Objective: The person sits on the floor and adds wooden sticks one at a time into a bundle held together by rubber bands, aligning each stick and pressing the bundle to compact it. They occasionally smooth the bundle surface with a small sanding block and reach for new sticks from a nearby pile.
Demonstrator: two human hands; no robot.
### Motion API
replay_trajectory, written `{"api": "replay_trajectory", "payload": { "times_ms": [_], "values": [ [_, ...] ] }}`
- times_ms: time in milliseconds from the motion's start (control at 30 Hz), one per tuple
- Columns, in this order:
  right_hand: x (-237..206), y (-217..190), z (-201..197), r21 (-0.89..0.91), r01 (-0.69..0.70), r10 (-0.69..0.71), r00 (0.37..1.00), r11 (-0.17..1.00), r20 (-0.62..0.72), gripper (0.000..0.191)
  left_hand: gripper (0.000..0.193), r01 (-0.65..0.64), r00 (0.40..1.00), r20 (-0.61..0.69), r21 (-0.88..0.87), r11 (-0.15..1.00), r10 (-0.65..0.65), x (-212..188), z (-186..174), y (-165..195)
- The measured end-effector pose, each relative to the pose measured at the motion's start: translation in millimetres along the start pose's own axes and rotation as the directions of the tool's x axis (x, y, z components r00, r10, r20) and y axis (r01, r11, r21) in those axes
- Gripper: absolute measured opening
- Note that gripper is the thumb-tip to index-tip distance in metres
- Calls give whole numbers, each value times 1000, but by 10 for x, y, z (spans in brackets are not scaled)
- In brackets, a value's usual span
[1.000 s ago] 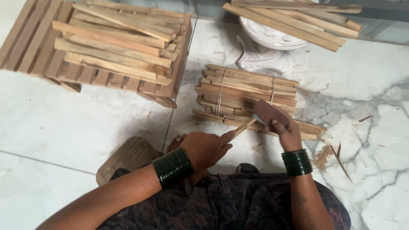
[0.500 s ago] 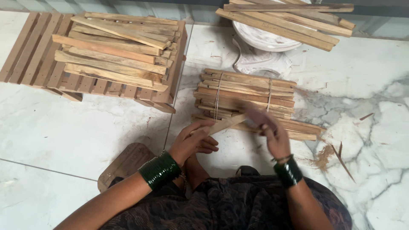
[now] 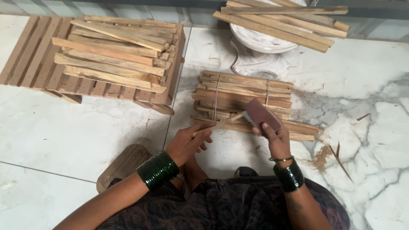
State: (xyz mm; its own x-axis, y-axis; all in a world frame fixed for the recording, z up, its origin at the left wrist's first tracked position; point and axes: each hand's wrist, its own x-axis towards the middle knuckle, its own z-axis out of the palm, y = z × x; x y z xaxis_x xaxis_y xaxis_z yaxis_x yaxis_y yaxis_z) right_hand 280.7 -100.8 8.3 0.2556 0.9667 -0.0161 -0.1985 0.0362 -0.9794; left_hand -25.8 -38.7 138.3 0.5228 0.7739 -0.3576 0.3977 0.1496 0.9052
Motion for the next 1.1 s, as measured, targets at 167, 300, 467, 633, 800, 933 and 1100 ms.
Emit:
{"api": "replay_trajectory", "payload": {
  "times_ms": [167, 300, 467, 633, 800, 933, 1100],
  "values": [
    [71, -28, 243, -647, -117, 72, 993, 754, -95, 50, 46, -229, 947, -58, 569, 790, 316, -34, 36, 130],
    [-361, -61, 635, -619, 354, -251, 935, 701, 251, 63, 43, -306, 890, -47, 675, 671, 453, -25, 49, 118],
    [-141, 76, 563, -762, 393, -299, 915, 514, 270, 70, 42, -381, 856, -26, 644, 664, 516, -31, 54, -3],
    [220, 152, 447, -763, -160, 207, 978, 627, -35, 53, 42, -295, 895, -55, 671, 680, 443, 28, 40, -20],
    [-274, 124, 735, -557, 569, -427, 822, 605, 376, 69, 45, -429, 815, 10, 682, 593, 579, -31, 54, -66],
    [-95, 185, 640, -685, 527, -422, 842, 504, 337, 72, 50, -314, 923, 56, 682, 660, 380, -27, 25, -93],
    [259, 206, 453, -757, 161, -87, 987, 633, 137, 66, 48, -388, 871, 49, 680, 622, 489, -21, 32, -89]
  ]
}}
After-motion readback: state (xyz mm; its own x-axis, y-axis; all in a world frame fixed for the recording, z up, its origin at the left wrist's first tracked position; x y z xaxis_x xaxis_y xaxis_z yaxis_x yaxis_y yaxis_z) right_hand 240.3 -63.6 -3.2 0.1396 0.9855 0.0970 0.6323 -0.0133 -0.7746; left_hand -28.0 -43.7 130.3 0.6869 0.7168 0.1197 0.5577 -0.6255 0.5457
